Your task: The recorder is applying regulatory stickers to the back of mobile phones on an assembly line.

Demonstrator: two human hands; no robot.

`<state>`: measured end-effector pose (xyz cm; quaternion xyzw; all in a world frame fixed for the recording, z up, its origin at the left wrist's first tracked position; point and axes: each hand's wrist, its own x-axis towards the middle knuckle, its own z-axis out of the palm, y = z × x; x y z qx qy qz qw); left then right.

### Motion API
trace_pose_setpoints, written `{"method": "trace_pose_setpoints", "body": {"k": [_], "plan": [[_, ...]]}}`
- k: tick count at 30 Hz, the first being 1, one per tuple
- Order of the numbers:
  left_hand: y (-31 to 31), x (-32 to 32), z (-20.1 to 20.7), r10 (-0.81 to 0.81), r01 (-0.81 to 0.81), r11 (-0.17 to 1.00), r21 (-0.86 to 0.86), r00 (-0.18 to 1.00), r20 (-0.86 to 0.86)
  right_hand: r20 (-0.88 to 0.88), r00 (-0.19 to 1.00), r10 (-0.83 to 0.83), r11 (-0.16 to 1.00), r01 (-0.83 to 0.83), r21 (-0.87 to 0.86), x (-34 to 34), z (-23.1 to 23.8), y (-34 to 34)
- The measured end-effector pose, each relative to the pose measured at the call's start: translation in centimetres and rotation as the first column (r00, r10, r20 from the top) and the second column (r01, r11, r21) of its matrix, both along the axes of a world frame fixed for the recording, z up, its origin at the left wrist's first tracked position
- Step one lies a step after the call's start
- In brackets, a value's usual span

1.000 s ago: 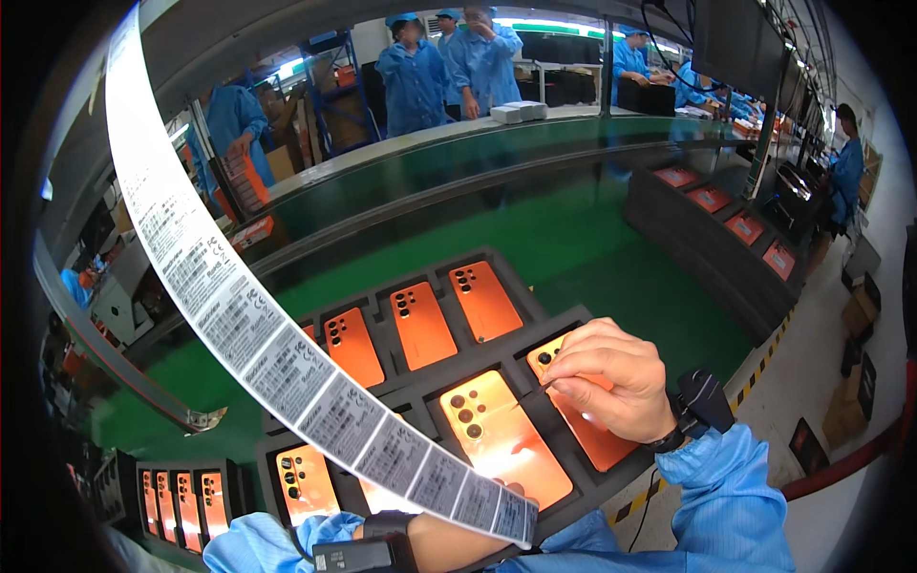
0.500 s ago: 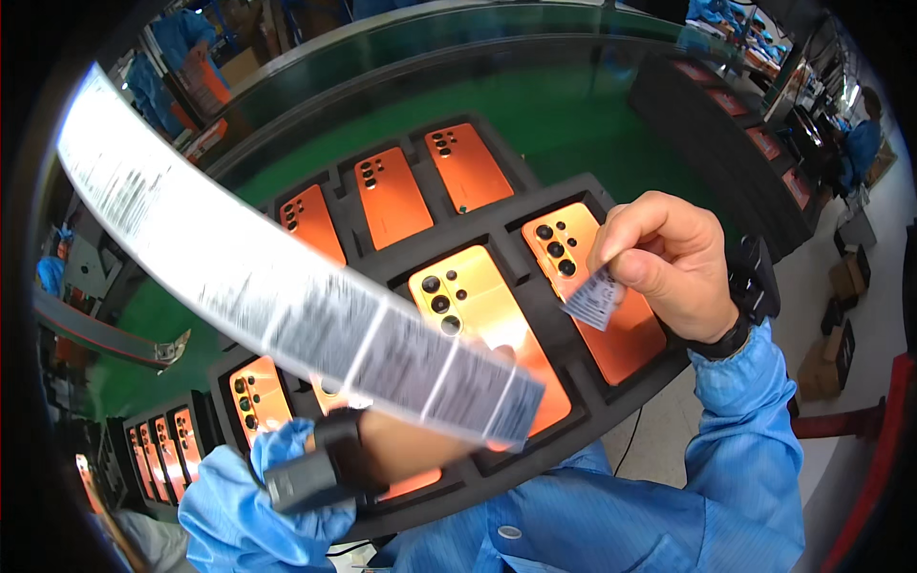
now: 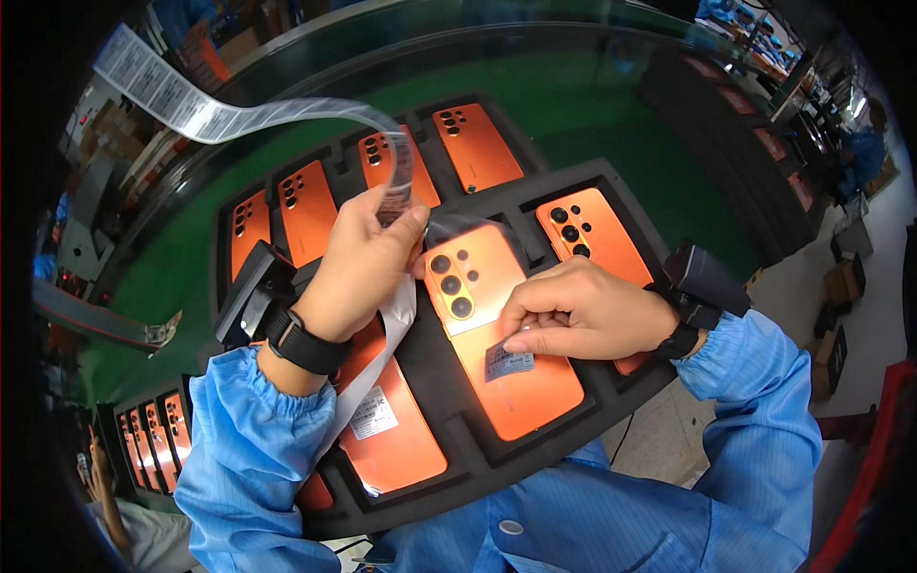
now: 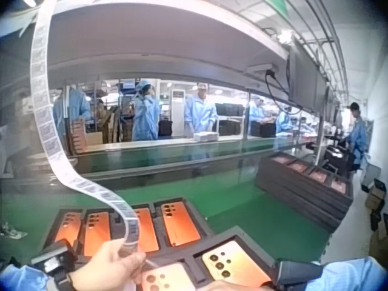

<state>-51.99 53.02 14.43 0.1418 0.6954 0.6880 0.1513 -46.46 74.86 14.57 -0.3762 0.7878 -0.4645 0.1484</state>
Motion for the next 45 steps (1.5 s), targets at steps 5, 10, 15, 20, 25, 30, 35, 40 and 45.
{"method": "trace_pose_setpoints", "body": {"k": [5, 10, 15, 20, 25, 30, 35, 40, 45], "plan": [[-0.4, -0.3, 0.0, -0.002, -0.003, 0.997, 0.078, 0.998, 0.062, -0.075, 0.996, -0.044, 0.999, 0.044, -0.008, -0.5, -0.8, -0.1], [-0.6, -0.5, 0.1, -0.041, 0.034, 0.996, 0.082, 0.995, 0.089, -0.119, 0.993, 0.021, 0.999, -0.025, -0.031, -1.2, -1.3, -0.2], [-0.6, -0.3, 0.2, -0.031, 0.025, 0.997, 0.069, 0.995, 0.091, -0.108, 0.993, 0.05, 0.999, -0.052, -0.013, -1.4, -1.4, -0.2], [-0.4, -0.4, 0.0, -0.027, 0.021, 0.997, 0.069, 0.996, 0.089, -0.091, 0.994, 0.059, 0.998, -0.059, 0.004, -1.5, -1.4, -0.2], [-0.5, -0.5, -0.1, -0.043, 0.035, 0.995, 0.094, 0.995, 0.085, -0.09, 0.994, 0.065, 0.997, -0.068, -0.038, -1.6, -1.6, -0.2], [-0.4, -0.5, 0.0, -0.037, 0.029, 0.995, 0.094, 0.996, 0.085, -0.093, 0.993, 0.066, 0.997, -0.07, -0.042, -1.7, -1.5, 0.0], [-0.6, -0.3, 0.2, -0.039, 0.035, 0.998, 0.047, 0.996, 0.078, -0.067, 0.993, 0.1, 0.994, -0.096, 0.052, -1.7, -1.3, -0.1], [-0.8, -0.3, 0.0, -0.045, 0.038, 0.996, 0.08, 0.996, 0.082, -0.076, 0.992, 0.097, 0.994, -0.092, 0.063, -1.6, -1.3, -0.4], [-0.6, -0.3, 0.1, -0.04, 0.031, 0.994, 0.102, 0.996, 0.083, -0.09, 0.991, 0.1, 0.994, -0.095, 0.056, -1.6, -1.3, -0.2]]}}
